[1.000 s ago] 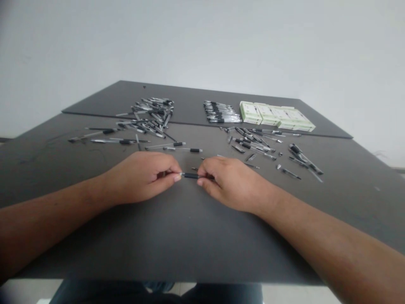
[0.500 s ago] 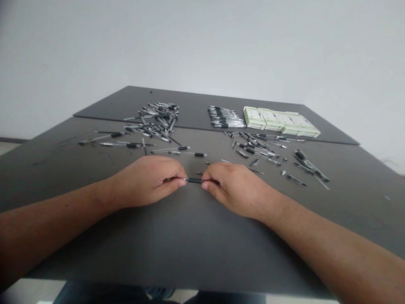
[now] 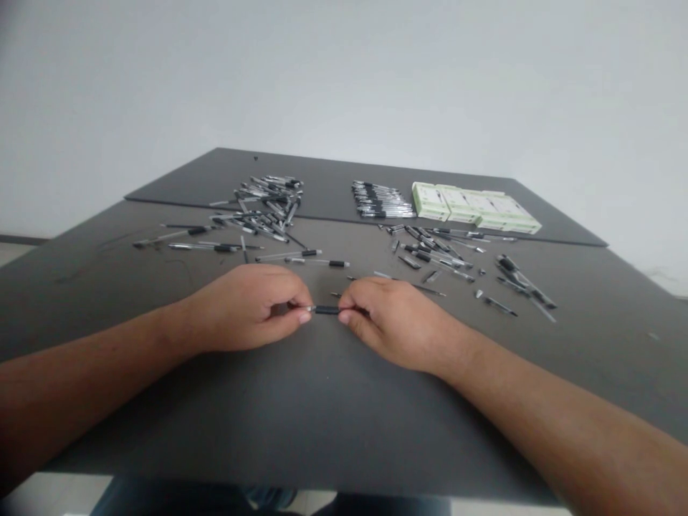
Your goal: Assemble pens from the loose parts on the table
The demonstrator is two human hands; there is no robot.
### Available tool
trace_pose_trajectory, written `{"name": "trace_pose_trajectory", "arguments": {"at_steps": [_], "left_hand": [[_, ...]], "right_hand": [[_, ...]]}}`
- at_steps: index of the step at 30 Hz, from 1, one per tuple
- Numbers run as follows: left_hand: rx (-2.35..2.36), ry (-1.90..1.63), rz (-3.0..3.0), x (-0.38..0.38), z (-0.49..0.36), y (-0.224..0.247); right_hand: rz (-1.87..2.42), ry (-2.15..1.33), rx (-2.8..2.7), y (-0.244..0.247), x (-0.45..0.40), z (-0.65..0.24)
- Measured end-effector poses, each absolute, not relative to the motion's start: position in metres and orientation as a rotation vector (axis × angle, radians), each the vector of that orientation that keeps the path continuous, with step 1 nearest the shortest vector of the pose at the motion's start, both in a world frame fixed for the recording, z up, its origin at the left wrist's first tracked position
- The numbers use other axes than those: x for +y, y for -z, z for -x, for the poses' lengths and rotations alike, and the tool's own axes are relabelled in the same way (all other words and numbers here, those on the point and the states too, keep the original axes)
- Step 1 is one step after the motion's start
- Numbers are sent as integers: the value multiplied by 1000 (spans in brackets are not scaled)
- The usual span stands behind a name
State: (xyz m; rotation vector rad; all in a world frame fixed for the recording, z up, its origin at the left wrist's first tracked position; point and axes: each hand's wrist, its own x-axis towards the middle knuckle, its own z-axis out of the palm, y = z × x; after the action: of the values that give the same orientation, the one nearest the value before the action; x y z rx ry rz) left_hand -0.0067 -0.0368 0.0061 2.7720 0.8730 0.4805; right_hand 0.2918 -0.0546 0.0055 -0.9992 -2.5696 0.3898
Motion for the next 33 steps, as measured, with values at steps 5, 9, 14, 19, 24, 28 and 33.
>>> {"name": "trace_pose_trajectory", "arguments": {"at_steps": [5,9,14,19,24,28,33], "left_hand": [[1246,-500,-2772,-10,33,-23],[1747,-490,-2638,39,57,-30],[1991,-235,-2615,97,71,-26],[2007,-13,-2665,128,70,-13],[1952,67,-2717,142,62,0],[1912,91,-2760,149,58,5],[1857,90,-2797,147,55,3]], "right_hand": [[973,-281,-2546,1,-45,-301],[1026,-249,-2517,3,-37,-306],[1042,-266,-2523,3,-35,-308],[1029,-265,-2539,3,-35,-309],[1035,-282,-2546,2,-34,-308],[1042,-313,-2556,1,-34,-308],[1066,-336,-2575,0,-34,-308]]}}
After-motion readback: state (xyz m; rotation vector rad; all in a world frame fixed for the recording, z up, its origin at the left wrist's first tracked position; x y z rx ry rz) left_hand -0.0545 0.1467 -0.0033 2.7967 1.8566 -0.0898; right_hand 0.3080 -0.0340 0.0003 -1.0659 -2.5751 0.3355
